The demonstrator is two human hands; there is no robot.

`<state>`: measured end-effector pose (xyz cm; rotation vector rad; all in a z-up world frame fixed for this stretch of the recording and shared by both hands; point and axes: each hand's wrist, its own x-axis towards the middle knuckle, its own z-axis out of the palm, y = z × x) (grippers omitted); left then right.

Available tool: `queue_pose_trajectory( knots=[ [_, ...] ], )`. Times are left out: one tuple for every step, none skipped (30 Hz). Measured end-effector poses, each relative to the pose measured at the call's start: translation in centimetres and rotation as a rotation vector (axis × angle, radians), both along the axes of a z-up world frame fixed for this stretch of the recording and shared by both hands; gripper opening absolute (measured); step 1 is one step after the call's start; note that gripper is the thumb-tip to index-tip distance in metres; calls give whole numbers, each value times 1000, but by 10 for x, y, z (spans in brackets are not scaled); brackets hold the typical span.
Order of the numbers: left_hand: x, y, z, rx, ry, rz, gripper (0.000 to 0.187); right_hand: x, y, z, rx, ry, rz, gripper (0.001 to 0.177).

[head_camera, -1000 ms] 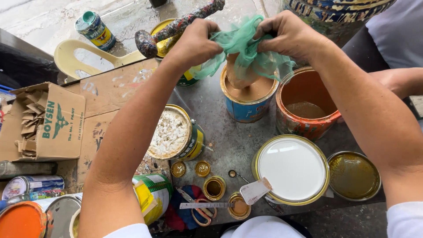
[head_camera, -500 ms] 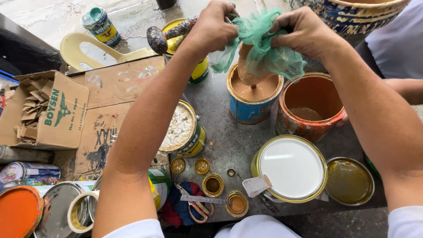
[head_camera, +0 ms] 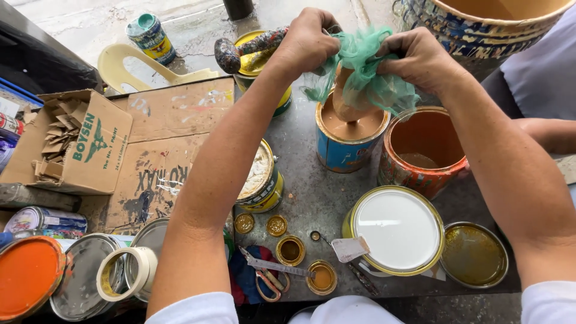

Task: Straining paint through a mesh filter while pouring it from a large bucket into a smaller can.

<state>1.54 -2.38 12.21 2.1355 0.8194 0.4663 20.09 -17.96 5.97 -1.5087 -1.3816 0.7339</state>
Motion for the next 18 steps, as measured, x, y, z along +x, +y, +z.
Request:
queue_pose_trajectory(
  knots=[
    [-2, -3, 3, -38, -5, -5, 20, 2, 1, -2, 18, 24, -3, 18],
    [-5, -5, 5, -76, -9, -11, 19, 5, 2, -4, 35, 47, -6, 19],
    [-6, -8, 7, -78, -11, -9, 19, 3, 1, -3, 33, 45, -5, 19],
    [-7, -11, 8, -103, -4, 3, 19, 1, 0, -2, 19, 28, -4, 19],
    [-8, -13, 11, -127, -2, 15, 20, 0, 0, 1, 7, 6, -2, 20],
    [-9, -13, 10, -126, -9, 18, 20, 0, -1, 1, 8, -1, 2, 20],
    [-10, -14, 10, -101, -7, 12, 20, 0, -1, 0, 19, 25, 6, 18],
    [-12, -14, 9, -75, -4, 6, 20, 1, -1, 0, 30, 51, 11, 17],
    [-13, -14, 9, -74, -12, 14, 20, -1, -1, 3, 31, 43, 19, 17],
    [-13, -14, 9, -82, -13, 24, 21, -2, -1, 5, 20, 36, 3, 17],
    [-13, -15, 8, -91, -8, 32, 22, -3, -2, 6, 8, 34, -15, 18],
    [-14, -13, 6, -91, -11, 38, 22, -4, -2, 9, 8, 32, -10, 18],
    [-14, -12, 5, -74, -7, 35, 22, -6, -3, 11, 14, 24, -24, 17],
    [-14, -11, 3, -56, -4, 33, 21, -7, -3, 14, 19, 16, -37, 17],
    [-15, -10, 2, -53, -4, 34, 21, -6, -2, 13, 23, 16, -36, 17],
    [-15, -9, 1, -64, -1, 50, 24, -4, 0, 13, 36, 21, -29, 17],
    [-15, -9, -1, -78, 5, 64, 27, -2, 1, 11, 46, 28, -24, 17],
    [-17, -10, 0, -78, 7, 63, 27, -3, 1, 11, 46, 31, -25, 17]
  ],
)
